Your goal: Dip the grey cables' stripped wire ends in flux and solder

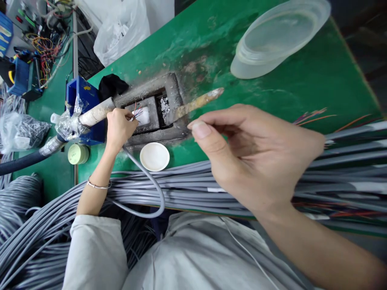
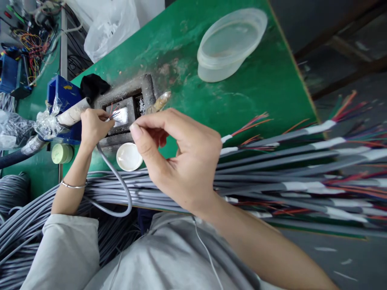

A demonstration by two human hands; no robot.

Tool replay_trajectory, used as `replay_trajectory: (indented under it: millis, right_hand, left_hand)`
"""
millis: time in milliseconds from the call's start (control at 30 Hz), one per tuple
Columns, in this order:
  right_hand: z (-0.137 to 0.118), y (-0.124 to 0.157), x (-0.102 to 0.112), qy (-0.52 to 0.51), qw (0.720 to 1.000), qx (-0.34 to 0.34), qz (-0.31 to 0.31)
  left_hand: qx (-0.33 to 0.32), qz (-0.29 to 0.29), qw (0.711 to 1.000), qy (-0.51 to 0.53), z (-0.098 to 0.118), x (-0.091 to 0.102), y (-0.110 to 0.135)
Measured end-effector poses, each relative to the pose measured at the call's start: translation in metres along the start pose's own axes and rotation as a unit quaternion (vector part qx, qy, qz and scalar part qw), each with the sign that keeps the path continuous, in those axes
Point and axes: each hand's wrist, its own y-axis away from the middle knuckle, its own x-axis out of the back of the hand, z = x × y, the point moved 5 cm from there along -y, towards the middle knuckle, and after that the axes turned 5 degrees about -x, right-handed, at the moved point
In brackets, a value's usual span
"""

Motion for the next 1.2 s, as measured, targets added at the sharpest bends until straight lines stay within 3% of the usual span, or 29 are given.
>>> replay_trajectory:
  millis: [133,267,400,533,800,900,1000,1200]
  right_hand:
    - [0.000,-0.001,0.000,0.001,1.000,-0.005,-0.007]
    - [0.000,0.001,-0.004,0.005,1.000,0.004,-0.021]
    - [-0.001,0.004,-0.009,0.001,0.999,0.012,-0.032]
    - [-0.002,0.009,-0.013,-0.015,0.998,0.009,-0.052]
    - [-0.005,0.011,-0.012,-0.047,0.997,0.013,-0.063]
    - [-0.017,0.013,-0.012,-0.039,0.990,0.116,-0.071]
    - [-0.027,0.019,-0.016,0.033,0.968,0.236,-0.079]
    - [-0.021,0.022,-0.027,0.134,0.951,0.254,-0.111]
  left_hand:
    - [0.013,0.051,0.991,0.125,0.012,0.026,0.027]
    - [0.056,0.136,0.942,0.303,0.020,0.048,0.070]
    - [0.066,0.198,0.899,0.385,0.023,0.052,0.103]
    - [0.065,0.236,0.880,0.407,0.025,0.052,0.122]
    - [0.023,0.260,0.876,0.405,0.039,0.061,0.137]
    - [0.027,0.259,0.872,0.414,0.040,0.057,0.139]
    - [0.056,0.233,0.865,0.440,0.039,0.047,0.139]
    - [0.100,0.184,0.812,0.545,0.043,0.024,0.144]
